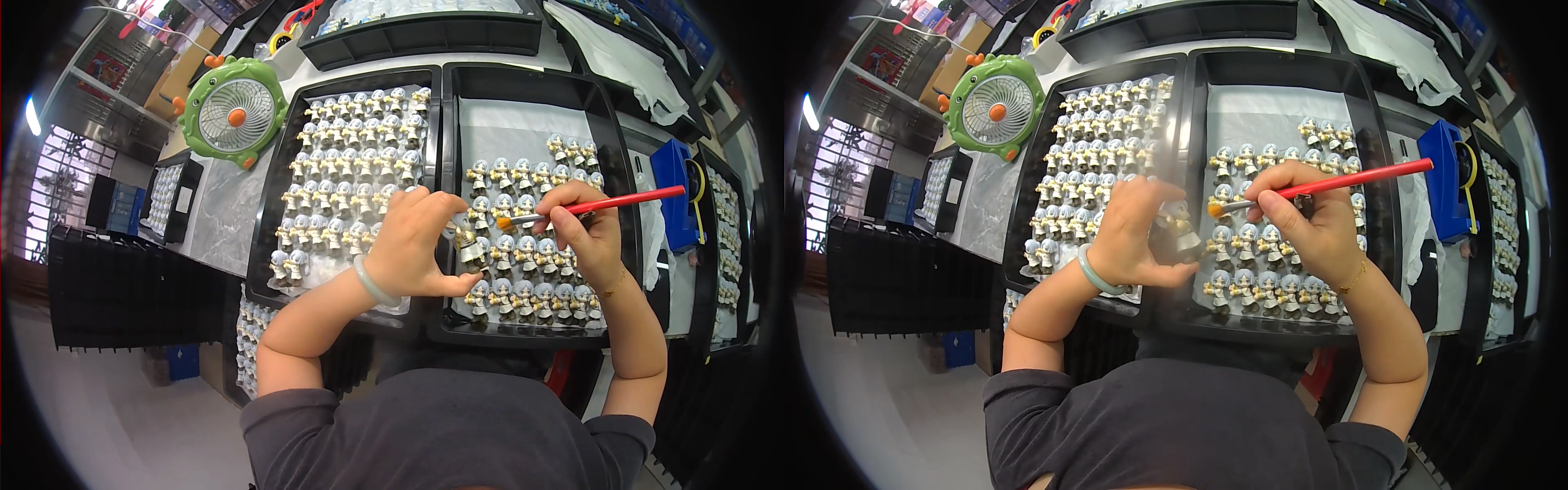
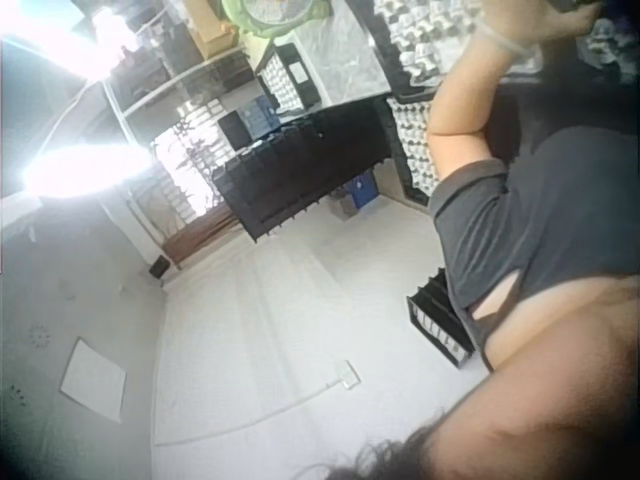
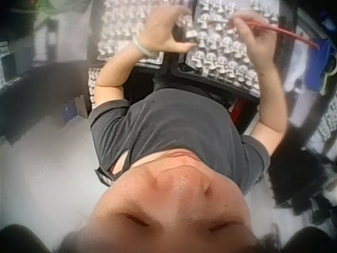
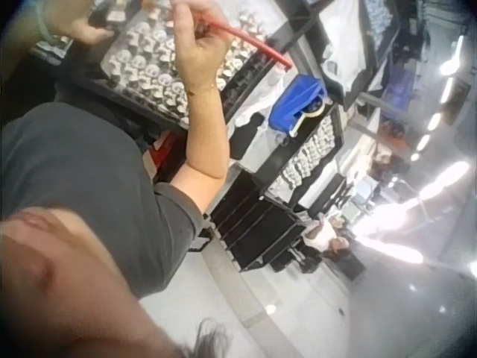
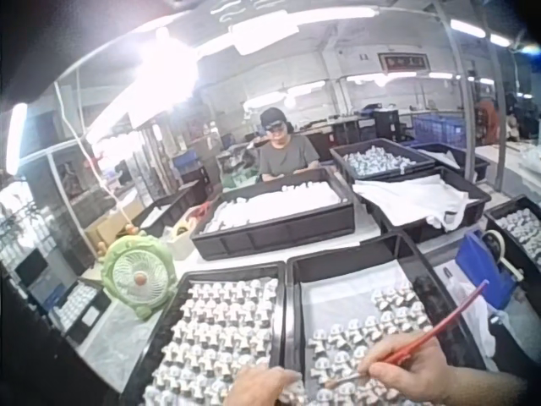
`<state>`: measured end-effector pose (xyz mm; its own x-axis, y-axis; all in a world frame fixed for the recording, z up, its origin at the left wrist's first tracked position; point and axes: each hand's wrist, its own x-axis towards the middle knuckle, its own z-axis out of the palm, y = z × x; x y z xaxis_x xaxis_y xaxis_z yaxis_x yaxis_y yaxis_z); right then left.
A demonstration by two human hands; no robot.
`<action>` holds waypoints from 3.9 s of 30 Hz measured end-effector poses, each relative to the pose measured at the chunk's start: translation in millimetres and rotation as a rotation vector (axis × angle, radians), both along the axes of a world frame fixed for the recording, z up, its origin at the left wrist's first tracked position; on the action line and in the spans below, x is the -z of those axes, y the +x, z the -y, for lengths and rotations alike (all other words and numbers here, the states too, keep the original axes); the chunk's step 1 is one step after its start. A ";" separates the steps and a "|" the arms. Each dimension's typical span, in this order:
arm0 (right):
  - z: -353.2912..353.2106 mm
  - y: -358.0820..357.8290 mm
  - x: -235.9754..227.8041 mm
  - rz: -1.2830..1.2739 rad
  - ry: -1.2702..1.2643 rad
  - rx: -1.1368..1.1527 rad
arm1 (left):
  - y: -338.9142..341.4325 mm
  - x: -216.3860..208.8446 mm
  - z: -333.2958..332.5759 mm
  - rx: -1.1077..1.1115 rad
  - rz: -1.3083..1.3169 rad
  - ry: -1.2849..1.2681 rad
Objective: The person paints small figurines with a red-handled brush, applying gold paint to specific details. They pick up each figurine from a tray, paint it, and place it back into the tray. The process is repeated for multiple figurines in a workshop setting.
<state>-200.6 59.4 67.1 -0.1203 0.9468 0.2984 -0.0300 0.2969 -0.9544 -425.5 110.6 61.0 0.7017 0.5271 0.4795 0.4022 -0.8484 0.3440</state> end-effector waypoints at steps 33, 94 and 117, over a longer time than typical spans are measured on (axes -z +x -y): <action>-11.2 4.5 20.0 0.137 0.068 0.162 | -102.1 -6.9 -60.1 0.275 0.941 -1.152; 5.5 12.5 -7.2 0.203 0.386 0.146 | 99.2 8.6 -53.1 0.009 0.628 -1.128; -15.5 15.9 9.8 -0.074 0.033 0.264 | 1.7 5.2 21.3 0.629 0.584 -1.116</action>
